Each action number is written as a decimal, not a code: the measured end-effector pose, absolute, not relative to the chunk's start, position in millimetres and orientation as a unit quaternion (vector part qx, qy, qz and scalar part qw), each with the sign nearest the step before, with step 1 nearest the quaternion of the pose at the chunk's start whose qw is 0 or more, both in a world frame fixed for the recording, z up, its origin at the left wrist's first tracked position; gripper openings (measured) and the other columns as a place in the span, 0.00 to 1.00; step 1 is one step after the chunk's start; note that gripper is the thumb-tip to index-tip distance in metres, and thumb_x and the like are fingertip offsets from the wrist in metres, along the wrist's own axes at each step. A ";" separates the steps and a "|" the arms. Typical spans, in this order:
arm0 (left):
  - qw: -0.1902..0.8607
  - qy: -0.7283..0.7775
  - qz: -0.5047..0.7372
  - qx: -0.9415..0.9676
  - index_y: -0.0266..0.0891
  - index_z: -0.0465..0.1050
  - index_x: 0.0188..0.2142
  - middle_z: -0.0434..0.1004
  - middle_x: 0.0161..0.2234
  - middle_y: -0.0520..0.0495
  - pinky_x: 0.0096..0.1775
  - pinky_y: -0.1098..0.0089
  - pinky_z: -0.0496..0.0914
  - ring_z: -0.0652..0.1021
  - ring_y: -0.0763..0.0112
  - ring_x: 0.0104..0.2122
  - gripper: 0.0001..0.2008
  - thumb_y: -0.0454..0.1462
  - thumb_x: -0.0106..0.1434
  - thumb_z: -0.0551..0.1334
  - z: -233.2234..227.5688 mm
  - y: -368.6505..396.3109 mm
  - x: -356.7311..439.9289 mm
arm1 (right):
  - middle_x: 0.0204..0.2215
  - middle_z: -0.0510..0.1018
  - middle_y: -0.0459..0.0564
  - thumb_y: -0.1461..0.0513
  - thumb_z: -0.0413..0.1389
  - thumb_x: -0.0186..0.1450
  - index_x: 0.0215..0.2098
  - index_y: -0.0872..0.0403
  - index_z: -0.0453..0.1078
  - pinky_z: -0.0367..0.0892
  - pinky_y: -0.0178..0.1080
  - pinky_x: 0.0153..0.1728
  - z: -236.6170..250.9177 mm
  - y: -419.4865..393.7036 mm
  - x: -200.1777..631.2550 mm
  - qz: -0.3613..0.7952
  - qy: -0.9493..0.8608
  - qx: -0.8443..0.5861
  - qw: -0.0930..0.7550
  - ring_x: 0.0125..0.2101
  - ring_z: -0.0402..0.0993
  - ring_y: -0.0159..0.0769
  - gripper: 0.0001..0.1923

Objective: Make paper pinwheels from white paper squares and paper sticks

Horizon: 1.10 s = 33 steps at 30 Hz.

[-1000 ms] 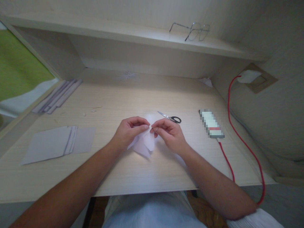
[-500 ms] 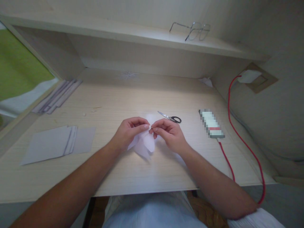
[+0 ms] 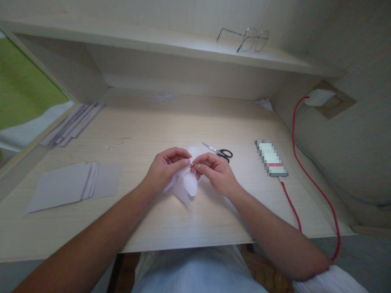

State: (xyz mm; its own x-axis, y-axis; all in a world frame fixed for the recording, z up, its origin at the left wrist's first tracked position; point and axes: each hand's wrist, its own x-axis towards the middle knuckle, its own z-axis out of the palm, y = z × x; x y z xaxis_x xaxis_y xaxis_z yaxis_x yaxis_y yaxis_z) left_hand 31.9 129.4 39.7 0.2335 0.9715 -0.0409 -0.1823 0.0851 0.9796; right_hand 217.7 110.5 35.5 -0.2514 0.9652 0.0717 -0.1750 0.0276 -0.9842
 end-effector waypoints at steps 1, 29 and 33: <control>0.607 0.400 0.476 0.494 0.40 0.81 0.33 0.79 0.27 0.52 0.30 0.73 0.66 0.74 0.74 0.26 0.10 0.39 0.52 0.75 39.4 129.6 31.9 | 0.28 0.82 0.46 0.60 0.65 0.62 0.37 0.54 0.76 0.72 0.37 0.32 34.5 111.0 217.9 0.596 -0.523 -0.370 0.485 0.26 0.75 0.31 0.06; 0.282 0.434 0.473 0.713 0.42 0.84 0.32 0.82 0.34 0.48 0.46 0.62 0.70 0.78 0.64 0.40 0.03 0.34 0.59 0.69 43.4 126.1 29.8 | 0.27 0.82 0.45 0.60 0.64 0.62 0.37 0.53 0.74 0.67 0.35 0.27 30.8 111.1 216.2 0.585 -0.510 -0.401 0.487 0.22 0.71 0.29 0.07; 0.251 0.428 0.470 0.730 0.42 0.83 0.32 0.82 0.33 0.48 0.45 0.62 0.70 0.78 0.64 0.39 0.03 0.33 0.59 0.69 42.4 126.1 30.8 | 0.27 0.81 0.45 0.59 0.64 0.64 0.38 0.52 0.71 0.67 0.36 0.28 30.9 108.8 216.0 0.582 -0.518 -0.393 0.487 0.23 0.71 0.30 0.08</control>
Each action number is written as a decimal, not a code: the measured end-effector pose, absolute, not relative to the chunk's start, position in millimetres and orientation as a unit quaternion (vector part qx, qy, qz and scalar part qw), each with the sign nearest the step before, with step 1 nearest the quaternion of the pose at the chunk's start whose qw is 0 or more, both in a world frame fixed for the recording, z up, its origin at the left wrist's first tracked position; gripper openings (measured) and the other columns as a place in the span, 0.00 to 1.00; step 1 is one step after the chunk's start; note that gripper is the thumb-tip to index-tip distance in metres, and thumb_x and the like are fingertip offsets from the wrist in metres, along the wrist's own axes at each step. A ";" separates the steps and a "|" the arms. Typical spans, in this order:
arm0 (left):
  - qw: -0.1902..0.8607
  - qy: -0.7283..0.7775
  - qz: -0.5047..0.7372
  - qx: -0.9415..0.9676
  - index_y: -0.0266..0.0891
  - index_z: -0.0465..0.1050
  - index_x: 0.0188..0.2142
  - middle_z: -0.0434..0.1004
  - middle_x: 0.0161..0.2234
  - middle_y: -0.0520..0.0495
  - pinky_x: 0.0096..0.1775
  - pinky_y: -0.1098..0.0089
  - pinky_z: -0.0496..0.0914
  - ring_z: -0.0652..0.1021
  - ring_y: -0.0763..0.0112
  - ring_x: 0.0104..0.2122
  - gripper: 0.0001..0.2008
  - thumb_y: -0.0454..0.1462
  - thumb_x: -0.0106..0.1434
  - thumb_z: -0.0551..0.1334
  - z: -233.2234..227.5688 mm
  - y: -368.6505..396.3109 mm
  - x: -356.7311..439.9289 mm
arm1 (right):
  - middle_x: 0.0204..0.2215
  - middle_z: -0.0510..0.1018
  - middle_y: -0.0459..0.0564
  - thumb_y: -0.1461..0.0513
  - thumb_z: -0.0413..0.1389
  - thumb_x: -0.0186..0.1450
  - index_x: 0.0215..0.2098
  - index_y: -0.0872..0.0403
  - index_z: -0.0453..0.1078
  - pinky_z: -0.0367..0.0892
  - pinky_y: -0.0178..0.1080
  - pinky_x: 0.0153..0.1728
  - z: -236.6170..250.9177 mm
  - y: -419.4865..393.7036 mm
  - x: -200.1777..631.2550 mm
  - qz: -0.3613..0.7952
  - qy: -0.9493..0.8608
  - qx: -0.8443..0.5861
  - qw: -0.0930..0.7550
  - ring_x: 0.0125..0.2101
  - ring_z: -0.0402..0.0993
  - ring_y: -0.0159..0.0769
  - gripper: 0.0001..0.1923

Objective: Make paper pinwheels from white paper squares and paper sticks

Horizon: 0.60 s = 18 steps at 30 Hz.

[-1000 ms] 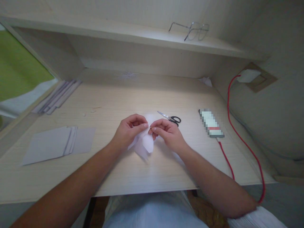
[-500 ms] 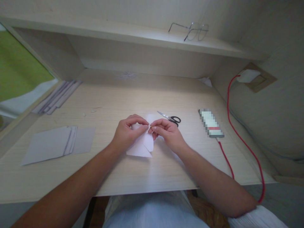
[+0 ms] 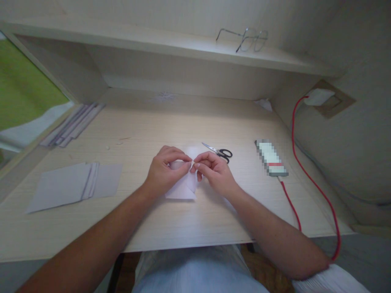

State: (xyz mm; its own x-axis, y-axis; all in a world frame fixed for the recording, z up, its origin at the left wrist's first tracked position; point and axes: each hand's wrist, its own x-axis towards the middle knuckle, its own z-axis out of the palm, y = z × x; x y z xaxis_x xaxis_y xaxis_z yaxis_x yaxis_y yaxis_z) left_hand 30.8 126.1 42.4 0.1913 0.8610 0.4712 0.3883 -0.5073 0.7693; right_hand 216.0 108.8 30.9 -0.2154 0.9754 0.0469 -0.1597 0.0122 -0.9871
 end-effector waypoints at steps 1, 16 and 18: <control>0.247 0.427 0.469 0.733 0.42 0.83 0.32 0.82 0.33 0.48 0.45 0.62 0.70 0.78 0.64 0.39 0.03 0.33 0.59 0.69 42.0 126.3 30.6 | 0.27 0.81 0.44 0.58 0.63 0.64 0.39 0.52 0.70 0.67 0.36 0.28 31.3 108.4 216.2 0.585 -0.519 -0.389 0.486 0.23 0.71 0.30 0.09; 0.270 0.395 0.437 0.762 0.42 0.81 0.31 0.81 0.33 0.47 0.45 0.61 0.69 0.78 0.63 0.39 0.02 0.34 0.60 0.69 46.0 128.6 27.1 | 0.24 0.76 0.42 0.59 0.64 0.64 0.41 0.52 0.73 0.66 0.35 0.28 34.1 110.2 220.8 0.567 -0.553 -0.400 0.462 0.24 0.71 0.30 0.10; 0.272 0.402 0.433 0.760 0.42 0.81 0.31 0.81 0.33 0.47 0.45 0.61 0.69 0.77 0.63 0.39 0.02 0.36 0.60 0.69 45.8 128.7 27.2 | 0.26 0.77 0.43 0.60 0.66 0.62 0.39 0.53 0.75 0.68 0.36 0.30 33.6 111.5 221.3 0.556 -0.557 -0.407 0.463 0.26 0.73 0.30 0.08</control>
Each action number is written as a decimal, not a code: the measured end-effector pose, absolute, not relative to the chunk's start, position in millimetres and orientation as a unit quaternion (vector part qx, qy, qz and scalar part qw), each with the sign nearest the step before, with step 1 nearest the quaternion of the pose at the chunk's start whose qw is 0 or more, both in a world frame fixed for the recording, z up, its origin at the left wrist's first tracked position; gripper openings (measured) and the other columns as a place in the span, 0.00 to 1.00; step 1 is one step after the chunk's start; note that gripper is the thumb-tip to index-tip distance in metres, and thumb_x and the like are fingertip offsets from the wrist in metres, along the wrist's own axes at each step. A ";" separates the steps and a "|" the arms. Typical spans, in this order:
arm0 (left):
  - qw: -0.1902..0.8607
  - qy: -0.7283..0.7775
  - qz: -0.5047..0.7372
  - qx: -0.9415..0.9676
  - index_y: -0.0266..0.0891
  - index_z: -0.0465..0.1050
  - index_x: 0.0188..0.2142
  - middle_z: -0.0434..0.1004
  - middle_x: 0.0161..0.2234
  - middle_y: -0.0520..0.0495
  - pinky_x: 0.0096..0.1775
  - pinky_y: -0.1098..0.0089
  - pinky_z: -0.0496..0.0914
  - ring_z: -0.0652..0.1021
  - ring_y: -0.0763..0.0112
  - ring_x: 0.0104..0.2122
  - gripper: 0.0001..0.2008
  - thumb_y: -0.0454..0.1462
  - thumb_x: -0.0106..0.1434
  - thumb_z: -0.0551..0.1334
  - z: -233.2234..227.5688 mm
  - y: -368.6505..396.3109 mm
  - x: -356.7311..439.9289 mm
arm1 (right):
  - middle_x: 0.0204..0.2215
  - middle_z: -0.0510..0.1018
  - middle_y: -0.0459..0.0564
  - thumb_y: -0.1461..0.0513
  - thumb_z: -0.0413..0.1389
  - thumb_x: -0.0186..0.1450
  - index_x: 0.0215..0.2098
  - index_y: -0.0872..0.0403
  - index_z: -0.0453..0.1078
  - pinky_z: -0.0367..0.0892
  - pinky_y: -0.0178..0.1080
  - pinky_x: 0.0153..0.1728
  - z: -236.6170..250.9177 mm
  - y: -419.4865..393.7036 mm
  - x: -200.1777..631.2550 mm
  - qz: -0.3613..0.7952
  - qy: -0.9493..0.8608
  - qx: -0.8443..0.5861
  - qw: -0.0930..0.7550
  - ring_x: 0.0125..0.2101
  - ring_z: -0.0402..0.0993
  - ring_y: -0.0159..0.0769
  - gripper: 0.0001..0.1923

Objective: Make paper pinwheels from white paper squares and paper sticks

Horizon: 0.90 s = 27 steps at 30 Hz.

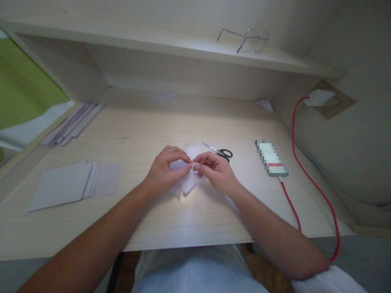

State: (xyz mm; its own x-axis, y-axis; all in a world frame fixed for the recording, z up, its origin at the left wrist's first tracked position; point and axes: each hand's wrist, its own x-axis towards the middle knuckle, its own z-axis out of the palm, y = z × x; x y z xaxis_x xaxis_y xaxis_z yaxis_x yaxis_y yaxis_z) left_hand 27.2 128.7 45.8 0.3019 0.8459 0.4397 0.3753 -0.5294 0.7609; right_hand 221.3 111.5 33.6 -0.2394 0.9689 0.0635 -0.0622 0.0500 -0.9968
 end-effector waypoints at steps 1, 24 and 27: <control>0.274 0.403 0.432 0.759 0.42 0.81 0.31 0.81 0.33 0.47 0.45 0.61 0.69 0.77 0.63 0.39 0.02 0.37 0.61 0.69 45.4 128.7 27.2 | 0.26 0.78 0.44 0.60 0.66 0.62 0.38 0.53 0.76 0.68 0.36 0.30 33.3 112.0 221.6 0.555 -0.557 -0.408 0.465 0.27 0.73 0.31 0.08; 0.461 0.485 0.379 0.639 0.40 0.77 0.54 0.80 0.55 0.40 0.57 0.54 0.70 0.77 0.55 0.55 0.25 0.36 0.56 0.63 19.4 153.2 10.8 | 0.26 0.80 0.45 0.65 0.61 0.59 0.31 0.52 0.75 0.69 0.41 0.35 40.2 111.0 230.9 0.493 -0.617 -0.418 0.449 0.29 0.75 0.35 0.02; 0.487 0.445 0.358 0.660 0.42 0.78 0.54 0.78 0.58 0.40 0.61 0.51 0.67 0.76 0.54 0.58 0.26 0.34 0.55 0.65 20.5 150.5 9.5 | 0.28 0.80 0.46 0.68 0.58 0.59 0.30 0.51 0.76 0.69 0.41 0.38 46.0 105.3 233.4 0.428 -0.687 -0.400 0.430 0.31 0.75 0.36 0.06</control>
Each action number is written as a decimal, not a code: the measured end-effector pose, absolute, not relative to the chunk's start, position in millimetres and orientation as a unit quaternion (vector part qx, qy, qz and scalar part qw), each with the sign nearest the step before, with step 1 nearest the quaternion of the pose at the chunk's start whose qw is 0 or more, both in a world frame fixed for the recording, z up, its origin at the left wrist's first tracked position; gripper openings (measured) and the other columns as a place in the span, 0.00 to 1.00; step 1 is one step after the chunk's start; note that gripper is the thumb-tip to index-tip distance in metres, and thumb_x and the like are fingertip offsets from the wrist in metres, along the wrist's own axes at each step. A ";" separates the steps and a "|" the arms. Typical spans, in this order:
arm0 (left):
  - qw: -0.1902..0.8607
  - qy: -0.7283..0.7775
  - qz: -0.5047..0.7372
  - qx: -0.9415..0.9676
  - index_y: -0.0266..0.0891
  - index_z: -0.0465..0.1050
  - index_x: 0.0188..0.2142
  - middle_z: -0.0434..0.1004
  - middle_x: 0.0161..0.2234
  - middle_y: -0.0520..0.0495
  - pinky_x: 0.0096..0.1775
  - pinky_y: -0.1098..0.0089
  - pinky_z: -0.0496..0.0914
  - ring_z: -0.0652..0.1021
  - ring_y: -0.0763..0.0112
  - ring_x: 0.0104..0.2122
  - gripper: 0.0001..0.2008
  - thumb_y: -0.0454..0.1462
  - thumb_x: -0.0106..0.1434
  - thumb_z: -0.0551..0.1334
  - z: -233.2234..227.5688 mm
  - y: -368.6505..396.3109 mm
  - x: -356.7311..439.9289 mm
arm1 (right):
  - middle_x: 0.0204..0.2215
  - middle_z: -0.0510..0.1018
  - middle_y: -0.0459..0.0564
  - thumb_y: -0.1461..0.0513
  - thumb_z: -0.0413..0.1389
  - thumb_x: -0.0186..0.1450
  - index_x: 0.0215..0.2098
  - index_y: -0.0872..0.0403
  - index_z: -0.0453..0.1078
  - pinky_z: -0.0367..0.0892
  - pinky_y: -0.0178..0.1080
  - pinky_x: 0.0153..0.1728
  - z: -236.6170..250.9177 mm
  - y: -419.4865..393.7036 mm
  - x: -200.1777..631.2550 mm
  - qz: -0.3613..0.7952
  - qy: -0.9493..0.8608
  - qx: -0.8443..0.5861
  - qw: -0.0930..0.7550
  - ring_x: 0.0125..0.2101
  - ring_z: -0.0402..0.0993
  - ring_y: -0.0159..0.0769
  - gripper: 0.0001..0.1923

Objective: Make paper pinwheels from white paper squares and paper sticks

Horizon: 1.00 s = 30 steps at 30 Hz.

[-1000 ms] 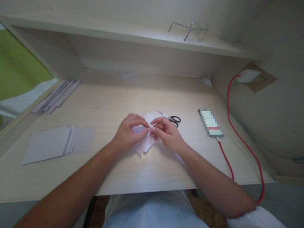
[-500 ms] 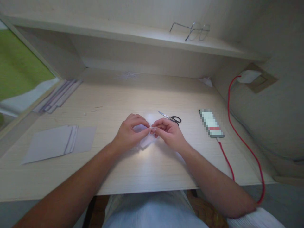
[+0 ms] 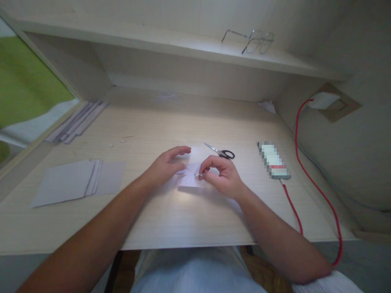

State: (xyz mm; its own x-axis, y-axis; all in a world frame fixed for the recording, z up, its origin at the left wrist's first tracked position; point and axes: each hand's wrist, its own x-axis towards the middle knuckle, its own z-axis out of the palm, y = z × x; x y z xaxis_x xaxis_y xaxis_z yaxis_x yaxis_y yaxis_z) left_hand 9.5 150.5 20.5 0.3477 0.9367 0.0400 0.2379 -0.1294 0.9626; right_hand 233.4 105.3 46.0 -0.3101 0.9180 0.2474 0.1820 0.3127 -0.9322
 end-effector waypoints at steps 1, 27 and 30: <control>0.491 0.434 0.347 0.670 0.42 0.78 0.54 0.77 0.59 0.39 0.62 0.51 0.66 0.76 0.53 0.59 0.26 0.34 0.54 0.66 21.6 149.4 9.0 | 0.28 0.80 0.46 0.68 0.57 0.59 0.30 0.51 0.76 0.69 0.41 0.38 48.3 103.2 233.8 0.417 -0.703 -0.390 0.425 0.31 0.75 0.36 0.07; 0.501 0.446 0.410 0.618 0.40 0.81 0.33 0.81 0.31 0.49 0.34 0.69 0.68 0.77 0.68 0.30 0.08 0.42 0.58 0.69 29.4 143.9 17.9 | 0.26 0.81 0.46 0.64 0.64 0.56 0.29 0.52 0.77 0.70 0.40 0.33 36.3 114.1 223.5 0.479 -0.528 -0.492 0.500 0.28 0.77 0.36 0.02; 0.499 0.439 0.396 0.634 0.40 0.81 0.35 0.81 0.32 0.49 0.34 0.69 0.68 0.77 0.67 0.32 0.09 0.43 0.60 0.68 30.7 141.7 17.9 | 0.25 0.82 0.46 0.64 0.64 0.55 0.29 0.52 0.77 0.71 0.40 0.34 39.4 113.4 222.3 0.490 -0.519 -0.493 0.498 0.28 0.78 0.36 0.03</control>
